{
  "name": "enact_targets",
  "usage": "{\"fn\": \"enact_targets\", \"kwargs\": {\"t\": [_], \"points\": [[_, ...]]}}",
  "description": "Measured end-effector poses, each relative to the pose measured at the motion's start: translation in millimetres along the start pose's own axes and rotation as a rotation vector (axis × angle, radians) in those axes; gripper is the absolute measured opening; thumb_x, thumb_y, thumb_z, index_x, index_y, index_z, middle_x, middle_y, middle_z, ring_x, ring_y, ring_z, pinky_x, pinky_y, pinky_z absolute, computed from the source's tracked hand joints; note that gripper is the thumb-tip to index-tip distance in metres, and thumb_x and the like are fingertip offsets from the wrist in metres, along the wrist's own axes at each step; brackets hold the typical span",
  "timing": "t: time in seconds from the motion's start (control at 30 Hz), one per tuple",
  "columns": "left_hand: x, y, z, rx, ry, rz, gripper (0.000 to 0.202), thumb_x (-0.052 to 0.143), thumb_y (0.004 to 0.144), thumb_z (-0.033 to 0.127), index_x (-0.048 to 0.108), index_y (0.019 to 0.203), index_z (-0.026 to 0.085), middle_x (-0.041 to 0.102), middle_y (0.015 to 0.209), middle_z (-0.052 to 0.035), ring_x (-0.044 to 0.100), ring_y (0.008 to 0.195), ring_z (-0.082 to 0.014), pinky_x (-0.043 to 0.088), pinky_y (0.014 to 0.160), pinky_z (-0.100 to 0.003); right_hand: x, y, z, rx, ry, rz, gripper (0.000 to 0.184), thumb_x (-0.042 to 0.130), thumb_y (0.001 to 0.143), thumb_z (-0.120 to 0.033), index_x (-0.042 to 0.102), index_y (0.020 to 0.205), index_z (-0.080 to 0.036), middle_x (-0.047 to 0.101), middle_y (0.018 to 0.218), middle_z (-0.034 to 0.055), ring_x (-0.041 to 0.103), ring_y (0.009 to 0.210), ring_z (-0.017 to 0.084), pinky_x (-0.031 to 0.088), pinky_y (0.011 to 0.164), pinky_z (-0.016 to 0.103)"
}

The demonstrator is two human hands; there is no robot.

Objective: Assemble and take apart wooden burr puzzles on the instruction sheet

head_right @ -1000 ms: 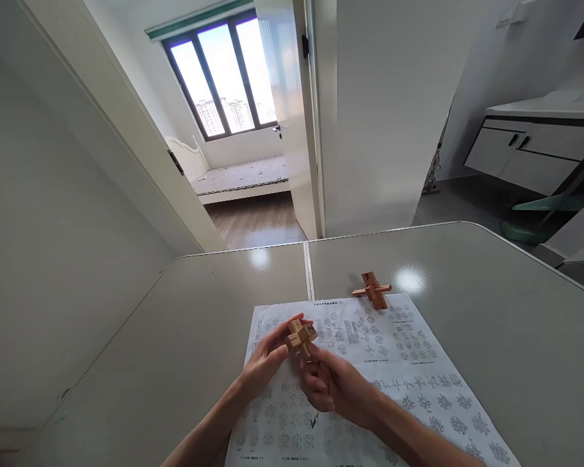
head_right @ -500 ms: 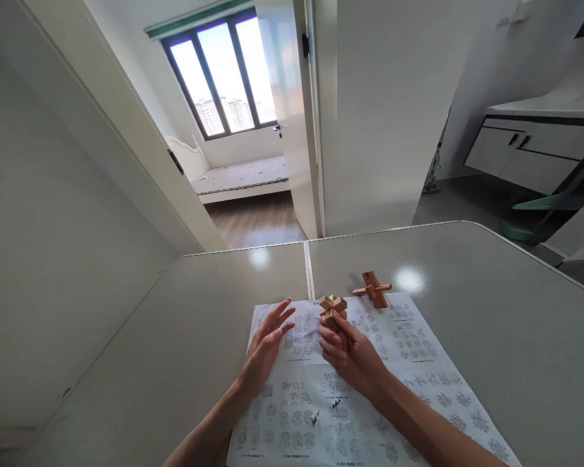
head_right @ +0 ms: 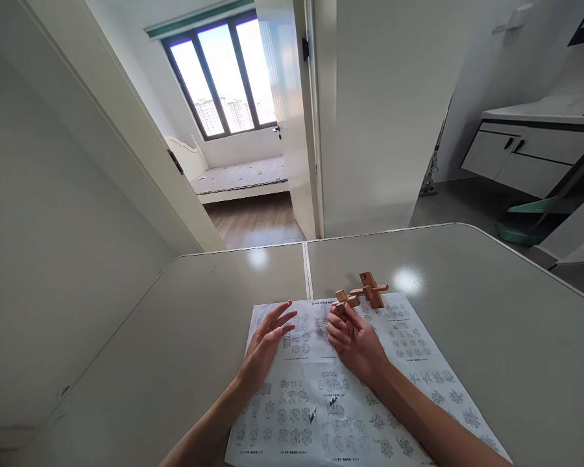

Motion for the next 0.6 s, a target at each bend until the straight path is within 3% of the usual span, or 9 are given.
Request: {"fn": "enact_targets", "kwargs": {"t": [0.37, 0.6], "points": [[-0.1, 0, 1, 0.009, 0.041, -0.01, 0.049, 0.064, 0.096, 0.046, 0.061, 0.142, 0.027, 0.052, 0.156, -0.0117, 0.054, 0.14, -0.036, 0.046, 0.115, -0.051, -5, 5, 5, 0.019, 0.024, -0.016, 0.023, 0.066, 0.101, -0.04, 0.059, 0.094, -0.018, 0.036, 0.066, -0.0082, 0.026, 0.046, 0.008, 0.036, 0.041, 0.017], [-3.2, 0, -2, -0.036, 0.102, 0.014, 0.044, 0.065, 0.096, 0.044, 0.063, 0.137, 0.027, 0.056, 0.151, -0.0107, 0.061, 0.133, -0.0319, 0.049, 0.112, -0.046, 2, 5, 13, 0.064, 0.069, -0.061, 0.023, 0.066, 0.103, -0.039, 0.06, 0.094, -0.019, 0.047, 0.065, -0.0068, 0.037, 0.044, 0.006, 0.038, 0.042, 0.017]]}}
Point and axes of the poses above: each hand's wrist, its own y-axis towards the middle knuckle, its own x-axis out of the palm, z = x × y, the point moved 9 cm from there along y, towards the middle knuckle
